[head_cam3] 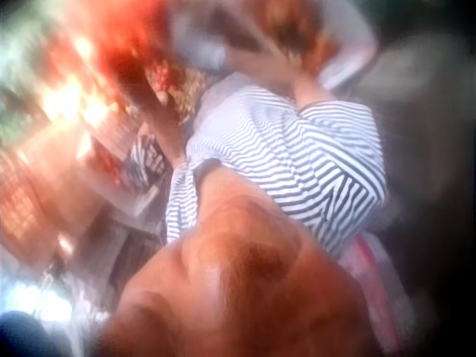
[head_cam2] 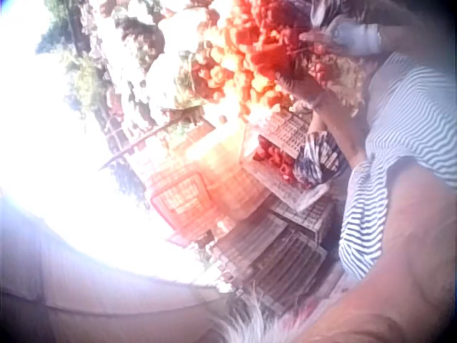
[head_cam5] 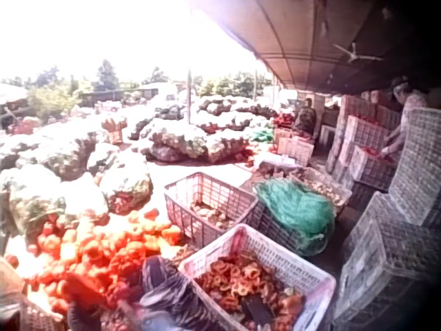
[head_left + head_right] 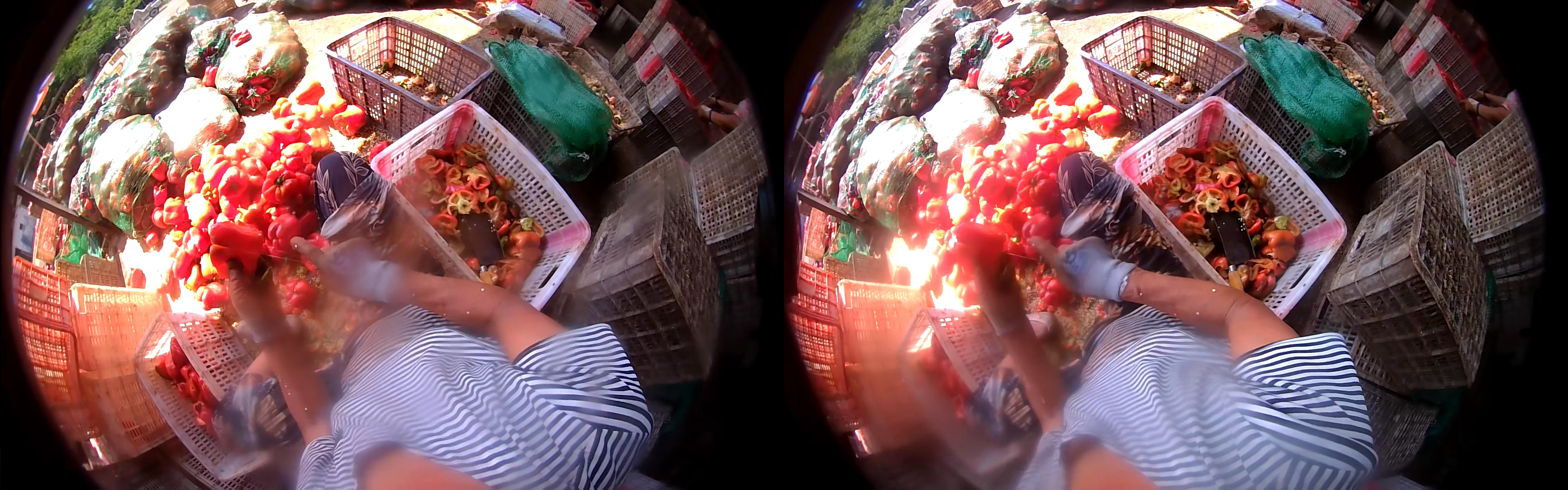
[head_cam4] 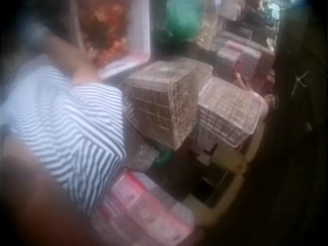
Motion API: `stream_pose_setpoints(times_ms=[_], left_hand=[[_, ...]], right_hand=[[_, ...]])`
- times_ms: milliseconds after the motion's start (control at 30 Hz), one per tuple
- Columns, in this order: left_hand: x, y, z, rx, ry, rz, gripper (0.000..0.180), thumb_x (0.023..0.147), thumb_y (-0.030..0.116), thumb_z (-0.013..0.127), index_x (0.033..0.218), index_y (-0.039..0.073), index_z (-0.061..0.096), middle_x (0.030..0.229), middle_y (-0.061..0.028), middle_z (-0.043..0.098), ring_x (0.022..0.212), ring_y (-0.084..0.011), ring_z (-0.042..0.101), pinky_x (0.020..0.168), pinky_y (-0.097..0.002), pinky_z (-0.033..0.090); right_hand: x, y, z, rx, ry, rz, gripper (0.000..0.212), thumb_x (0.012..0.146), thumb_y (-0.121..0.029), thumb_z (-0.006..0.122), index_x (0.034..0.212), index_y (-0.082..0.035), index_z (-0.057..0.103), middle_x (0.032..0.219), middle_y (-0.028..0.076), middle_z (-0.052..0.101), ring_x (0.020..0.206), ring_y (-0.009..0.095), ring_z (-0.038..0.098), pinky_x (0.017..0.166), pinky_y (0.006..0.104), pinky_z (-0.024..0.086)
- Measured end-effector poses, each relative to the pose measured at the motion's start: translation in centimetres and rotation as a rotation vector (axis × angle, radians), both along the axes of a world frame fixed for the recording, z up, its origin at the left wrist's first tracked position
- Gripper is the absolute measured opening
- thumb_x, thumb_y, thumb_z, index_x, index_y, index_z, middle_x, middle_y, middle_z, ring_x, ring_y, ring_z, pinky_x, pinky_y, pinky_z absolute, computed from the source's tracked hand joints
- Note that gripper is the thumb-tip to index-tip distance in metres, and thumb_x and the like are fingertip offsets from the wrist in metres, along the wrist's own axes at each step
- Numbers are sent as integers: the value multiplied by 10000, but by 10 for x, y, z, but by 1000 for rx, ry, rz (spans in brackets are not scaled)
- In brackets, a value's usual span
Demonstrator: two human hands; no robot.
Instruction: The person sits on the ground and sorts through a pile of red bell peppers, using a knife to remove stems from some peppers before placing them into plastic crates.
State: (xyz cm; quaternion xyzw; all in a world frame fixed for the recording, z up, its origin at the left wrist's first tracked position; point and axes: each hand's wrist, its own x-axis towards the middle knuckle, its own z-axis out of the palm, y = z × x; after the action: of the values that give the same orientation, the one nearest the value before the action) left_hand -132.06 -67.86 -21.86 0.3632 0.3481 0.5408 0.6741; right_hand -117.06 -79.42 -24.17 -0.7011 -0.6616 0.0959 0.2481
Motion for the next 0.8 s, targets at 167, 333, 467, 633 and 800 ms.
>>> stream_pose_setpoints(times_ms=[167,333,467,633,800], left_hand=[[-48,5,-25,138,-7,-13,381,999,236,584,1320,36,534,1096,-64,631,928,-132,629,688,-257,551],[-30,-28,4,27,-45,-79,435,940,238,660,1302,53,504,1103,-78,644,866,-167,666,650,-334,594],[-53,-20,-29,80,74,-31,465,927,239,674,1317,65,493,1137,-81,636,863,-161,672,677,-308,591],[-59,-18,-36,47,42,16,333,931,217,656,1213,51,594,1021,-51,672,844,-139,666,657,-267,559],[-70,-4,-75,260,281,111,203,967,152,592,1120,22,624,956,-31,653,826,-119,631,657,-256,540]], right_hand=[[-9,-2,34,66,437,14,534,893,-307,640,1367,-112,493,1084,161,689,969,347,686,823,437,542],[-19,64,29,243,312,25,764,821,-511,753,1394,-89,475,1212,170,654,1082,356,659,876,440,533],[-32,89,15,-116,846,190,667,802,-484,796,1280,-64,598,1035,154,721,969,280,714,827,384,542],[-49,96,-6,-68,1052,144,445,863,-342,764,1168,-35,662,893,64,719,826,118,673,741,304,530],[-56,101,-22,-210,1233,-178,332,886,-288,732,1088,-30,678,765,-1,664,705,90,619,650,286,505]])
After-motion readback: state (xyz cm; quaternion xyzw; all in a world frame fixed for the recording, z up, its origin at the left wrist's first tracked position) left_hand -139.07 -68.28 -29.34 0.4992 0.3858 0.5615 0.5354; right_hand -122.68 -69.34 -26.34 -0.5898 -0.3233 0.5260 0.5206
